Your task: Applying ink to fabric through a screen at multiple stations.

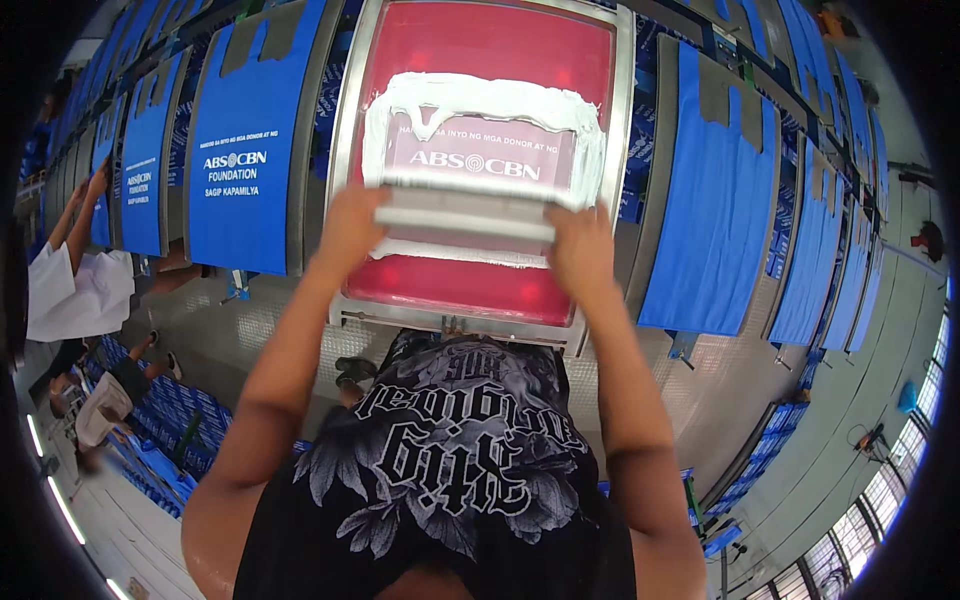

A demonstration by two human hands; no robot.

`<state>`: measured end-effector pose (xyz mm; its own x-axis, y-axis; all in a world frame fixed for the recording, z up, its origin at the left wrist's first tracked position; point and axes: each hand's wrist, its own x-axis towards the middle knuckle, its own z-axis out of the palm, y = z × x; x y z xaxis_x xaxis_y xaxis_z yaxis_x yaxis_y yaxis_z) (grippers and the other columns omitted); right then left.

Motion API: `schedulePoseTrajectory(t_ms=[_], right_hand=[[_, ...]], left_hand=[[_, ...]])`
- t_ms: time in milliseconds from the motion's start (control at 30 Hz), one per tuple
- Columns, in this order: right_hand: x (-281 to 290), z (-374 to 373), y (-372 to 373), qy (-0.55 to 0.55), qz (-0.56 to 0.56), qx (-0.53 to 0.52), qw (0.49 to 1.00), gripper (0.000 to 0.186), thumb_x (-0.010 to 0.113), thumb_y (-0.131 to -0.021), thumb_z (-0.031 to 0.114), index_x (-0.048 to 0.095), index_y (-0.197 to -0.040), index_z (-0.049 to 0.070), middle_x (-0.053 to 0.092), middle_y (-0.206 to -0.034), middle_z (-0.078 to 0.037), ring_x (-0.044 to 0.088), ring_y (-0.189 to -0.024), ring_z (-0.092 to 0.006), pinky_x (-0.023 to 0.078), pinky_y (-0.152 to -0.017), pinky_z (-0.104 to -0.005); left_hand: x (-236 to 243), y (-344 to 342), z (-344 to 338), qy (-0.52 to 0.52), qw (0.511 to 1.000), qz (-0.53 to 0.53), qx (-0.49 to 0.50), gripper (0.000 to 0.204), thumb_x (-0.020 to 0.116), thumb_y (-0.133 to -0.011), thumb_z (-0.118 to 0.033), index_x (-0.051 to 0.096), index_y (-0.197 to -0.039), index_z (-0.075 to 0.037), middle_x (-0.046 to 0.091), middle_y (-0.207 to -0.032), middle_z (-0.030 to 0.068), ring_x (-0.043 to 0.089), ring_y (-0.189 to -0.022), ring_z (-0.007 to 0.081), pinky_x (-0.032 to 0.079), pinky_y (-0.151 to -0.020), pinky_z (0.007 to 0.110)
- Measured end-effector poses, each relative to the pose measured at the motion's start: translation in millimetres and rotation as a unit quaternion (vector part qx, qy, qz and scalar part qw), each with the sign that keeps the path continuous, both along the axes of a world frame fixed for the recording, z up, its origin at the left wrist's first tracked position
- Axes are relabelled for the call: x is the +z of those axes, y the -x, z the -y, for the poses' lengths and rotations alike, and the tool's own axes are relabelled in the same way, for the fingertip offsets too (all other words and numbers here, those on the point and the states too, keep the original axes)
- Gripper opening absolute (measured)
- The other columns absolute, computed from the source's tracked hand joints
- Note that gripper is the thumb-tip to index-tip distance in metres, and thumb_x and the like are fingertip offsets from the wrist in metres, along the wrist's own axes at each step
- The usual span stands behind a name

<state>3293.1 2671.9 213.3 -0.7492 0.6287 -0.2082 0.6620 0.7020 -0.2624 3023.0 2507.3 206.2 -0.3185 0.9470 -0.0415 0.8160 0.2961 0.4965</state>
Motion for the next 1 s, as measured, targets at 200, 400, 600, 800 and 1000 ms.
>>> schedulePoseTrajectory(t_ms=[200, 400, 600, 800, 1000], right_hand=[[2.1, -138.9, 77.3, -0.013, -0.001, 0.042, 0.999, 0.037, 0.06, -0.066, 0.008, 0.066, -0.102, 0.012, 0.066, -0.087, -0.016, 0.063, -0.085, -0.0328, 0.05, -0.074, -0.0407], [48.2, -168.9, 93.8, 0.138, -0.008, 0.017, 0.99, 0.038, 0.063, -0.063, 0.01, 0.066, -0.101, 0.006, 0.066, -0.088, -0.019, 0.063, -0.086, -0.0336, 0.05, -0.078, -0.0383], [2.0, -189.2, 95.5, 0.052, -0.015, 0.06, 0.997, 0.043, 0.069, -0.061, 0.014, 0.064, -0.102, 0.004, 0.065, -0.092, -0.019, 0.063, -0.089, -0.0325, 0.048, -0.081, -0.0366], [21.4, -154.8, 141.4, 0.003, 0.067, 0.108, 0.992, 0.05, 0.061, -0.062, 0.011, 0.062, -0.112, 0.008, 0.064, -0.104, -0.017, 0.059, -0.1, -0.0326, 0.047, -0.089, -0.0393], [39.9, -80.5, 103.5, -0.003, 0.057, 0.06, 0.997, 0.05, 0.053, -0.066, 0.003, 0.061, -0.115, 0.013, 0.062, -0.11, -0.015, 0.058, -0.105, -0.0304, 0.046, -0.089, -0.0405]], left_hand=[[11.4, 83.0, -126.8, 0.055, 0.998, -0.001, -0.005, 0.04, 0.08, -0.061, -0.032, 0.068, -0.089, -0.006, 0.066, -0.082, 0.0168, 0.063, -0.08, 0.0345, 0.049, -0.073, 0.04], [52.7, 60.0, -72.5, -0.205, 0.959, -0.177, 0.087, 0.053, 0.071, -0.075, -0.035, 0.055, -0.112, 0.0, 0.065, -0.099, 0.018, 0.063, -0.087, 0.0337, 0.049, -0.078, 0.042], [-13.5, -96.0, 102.8, 0.414, 0.798, 0.437, 0.016, 0.05, 0.057, -0.086, -0.048, 0.064, -0.088, 0.002, 0.061, -0.072, 0.0097, 0.058, -0.068, 0.0162, 0.045, -0.063, 0.03], [-69.8, -152.4, 140.5, 0.207, 0.734, 0.639, 0.101, 0.041, 0.054, -0.092, -0.04, 0.065, -0.082, -0.002, 0.057, -0.069, -0.001, 0.048, -0.066, 0.0062, 0.04, -0.06, 0.022], [-29.1, -151.8, 128.4, 0.221, 0.737, 0.634, 0.083, 0.041, 0.05, -0.093, -0.04, 0.062, -0.077, -0.004, 0.055, -0.062, -0.0014, 0.047, -0.055, 0.0059, 0.039, -0.052, 0.02]])
